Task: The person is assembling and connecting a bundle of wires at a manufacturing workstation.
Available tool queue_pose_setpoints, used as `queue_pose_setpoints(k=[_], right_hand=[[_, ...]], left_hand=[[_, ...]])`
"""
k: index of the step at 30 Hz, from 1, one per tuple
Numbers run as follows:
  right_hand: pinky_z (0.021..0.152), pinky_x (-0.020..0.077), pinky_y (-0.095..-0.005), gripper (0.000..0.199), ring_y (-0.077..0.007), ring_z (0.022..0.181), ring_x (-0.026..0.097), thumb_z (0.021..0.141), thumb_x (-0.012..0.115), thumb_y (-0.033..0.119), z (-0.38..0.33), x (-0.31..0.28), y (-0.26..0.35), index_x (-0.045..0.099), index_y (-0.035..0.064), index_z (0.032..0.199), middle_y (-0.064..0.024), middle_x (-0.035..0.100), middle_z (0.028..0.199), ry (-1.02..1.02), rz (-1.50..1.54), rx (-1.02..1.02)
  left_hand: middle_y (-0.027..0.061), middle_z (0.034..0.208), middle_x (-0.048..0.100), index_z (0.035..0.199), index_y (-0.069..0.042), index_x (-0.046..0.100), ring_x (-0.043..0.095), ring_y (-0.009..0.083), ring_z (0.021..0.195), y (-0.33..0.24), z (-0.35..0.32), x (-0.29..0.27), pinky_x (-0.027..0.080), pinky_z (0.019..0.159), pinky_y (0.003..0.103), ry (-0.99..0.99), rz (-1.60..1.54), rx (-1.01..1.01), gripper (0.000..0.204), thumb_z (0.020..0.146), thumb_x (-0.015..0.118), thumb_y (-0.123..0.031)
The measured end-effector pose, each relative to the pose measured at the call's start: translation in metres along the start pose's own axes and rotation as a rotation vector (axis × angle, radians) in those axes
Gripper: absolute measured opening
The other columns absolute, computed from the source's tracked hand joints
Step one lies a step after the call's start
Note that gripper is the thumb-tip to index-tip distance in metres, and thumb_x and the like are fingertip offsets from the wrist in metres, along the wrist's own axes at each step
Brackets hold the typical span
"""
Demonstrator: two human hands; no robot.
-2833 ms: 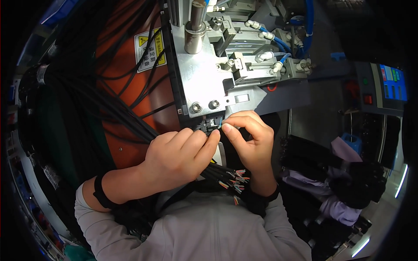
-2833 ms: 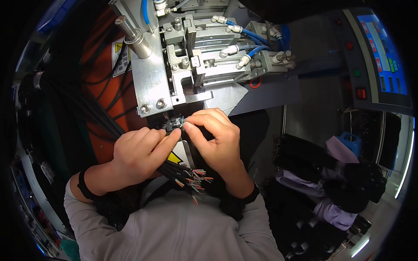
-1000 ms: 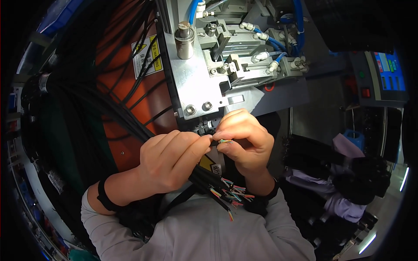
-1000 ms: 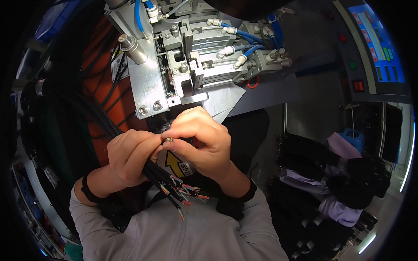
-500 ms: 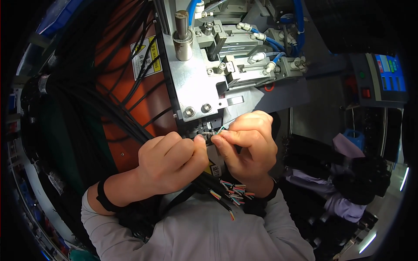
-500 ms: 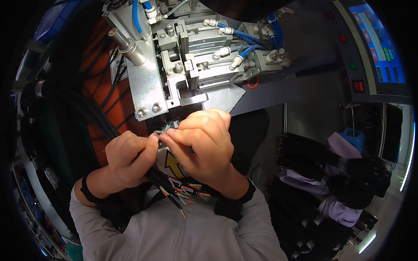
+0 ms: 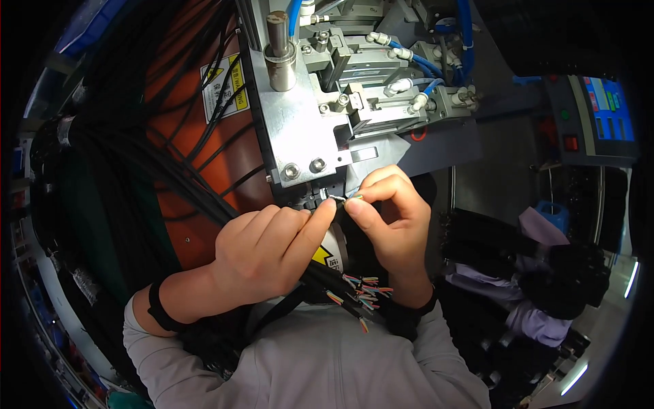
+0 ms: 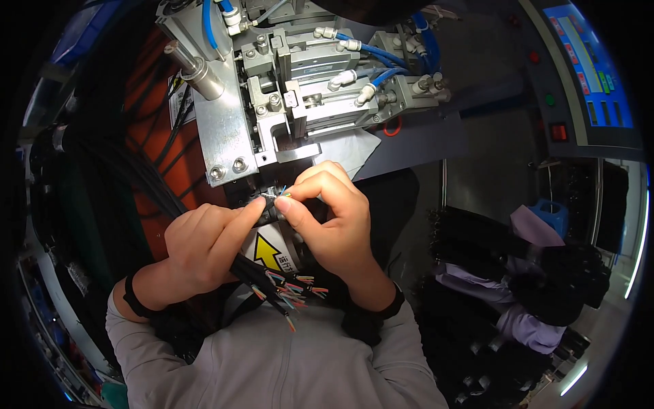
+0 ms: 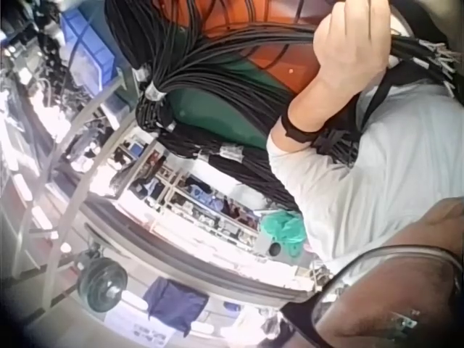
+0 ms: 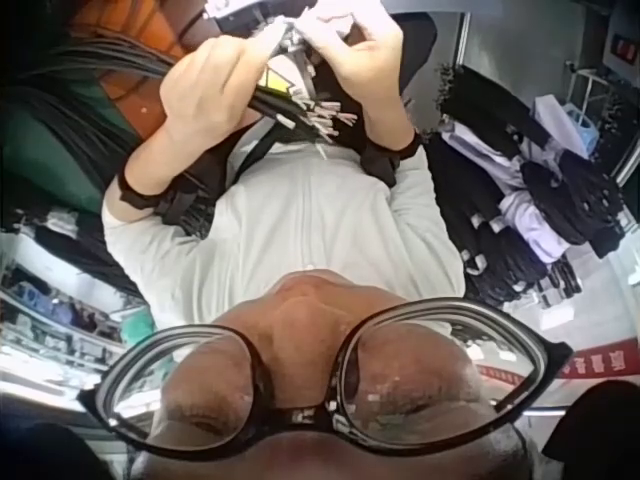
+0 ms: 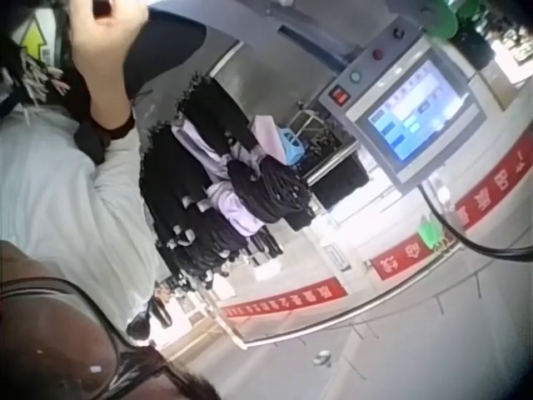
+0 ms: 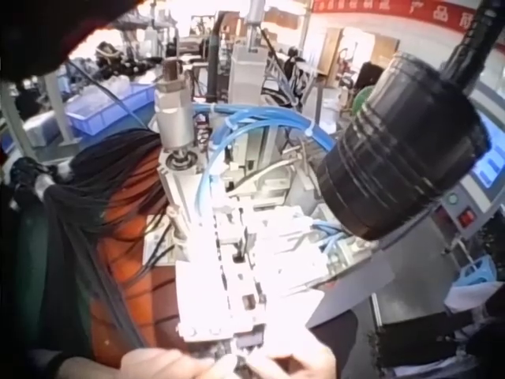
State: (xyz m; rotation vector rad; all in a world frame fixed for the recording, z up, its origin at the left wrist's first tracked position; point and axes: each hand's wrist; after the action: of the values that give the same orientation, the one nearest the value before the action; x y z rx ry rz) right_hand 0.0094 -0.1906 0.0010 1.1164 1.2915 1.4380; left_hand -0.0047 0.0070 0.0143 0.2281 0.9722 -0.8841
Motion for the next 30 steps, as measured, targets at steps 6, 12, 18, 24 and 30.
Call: queue_pose_setpoints(k=[6,12,18,24,30], right_hand=[[0.068,0.0454,-0.0298,0.009,-0.0205,0.074,0.058,0.074,0.072,0.000,0.002,-0.003,-0.013,0.064,0.0014,0.079,-0.0079,0.063,0.079,-0.048,-0.457,-0.215],[0.066,0.0451,-0.0298,0.009,-0.0209,0.068,0.055,0.071,0.071,-0.002,0.010,0.009,-0.021,0.062,-0.0010,0.071,-0.0075,0.058,0.068,-0.091,-0.670,-0.329],[0.064,0.0430,-0.0298,0.008,-0.0197,0.067,0.054,0.072,0.068,-0.002,0.009,0.011,-0.032,0.060,-0.0010,0.073,-0.0070,0.057,0.070,-0.065,-0.657,-0.366],[0.066,0.0423,-0.0276,0.005,-0.0160,0.070,0.054,0.077,0.064,-0.001,0.004,0.006,-0.049,0.060,-0.0007,0.079,-0.0063,0.057,0.073,-0.102,-0.259,0.027],[0.065,0.0443,-0.0274,0.007,-0.0152,0.069,0.056,0.081,0.065,0.003,0.007,0.014,-0.043,0.059,-0.0001,0.082,-0.0076,0.058,0.074,-0.153,-0.457,-0.189]], left_hand=[[0.0007,0.070,0.047,0.106,-0.003,0.068,0.046,0.0114,0.055,-0.004,-0.004,0.003,0.034,0.044,0.024,0.132,0.032,0.001,0.031,0.076,0.064,-0.008],[0.0006,0.069,0.041,0.106,-0.004,0.068,0.044,0.0111,0.056,-0.012,0.000,0.006,0.032,0.044,0.024,0.262,0.166,-0.064,0.028,0.078,0.063,-0.006],[-0.0013,0.077,0.048,0.099,-0.004,0.066,0.045,0.0088,0.060,-0.012,-0.005,0.012,0.033,0.046,0.021,0.228,0.268,-0.103,0.027,0.073,0.060,-0.013],[-0.0004,0.077,0.049,0.097,-0.003,0.066,0.047,0.0090,0.061,-0.006,-0.001,0.014,0.035,0.047,0.022,0.183,0.223,-0.082,0.026,0.073,0.061,-0.011],[0.0012,0.077,0.051,0.095,-0.002,0.066,0.050,0.0097,0.059,0.000,-0.003,0.014,0.037,0.049,0.023,0.118,0.126,-0.097,0.025,0.071,0.062,-0.009]])
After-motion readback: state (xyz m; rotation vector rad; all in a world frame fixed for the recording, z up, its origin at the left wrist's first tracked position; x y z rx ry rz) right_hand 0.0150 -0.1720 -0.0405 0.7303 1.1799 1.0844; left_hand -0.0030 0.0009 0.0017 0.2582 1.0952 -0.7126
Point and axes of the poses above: each hand's wrist, its own z-axis towards the middle knuckle, its own x-axis out of the palm, y = z × x
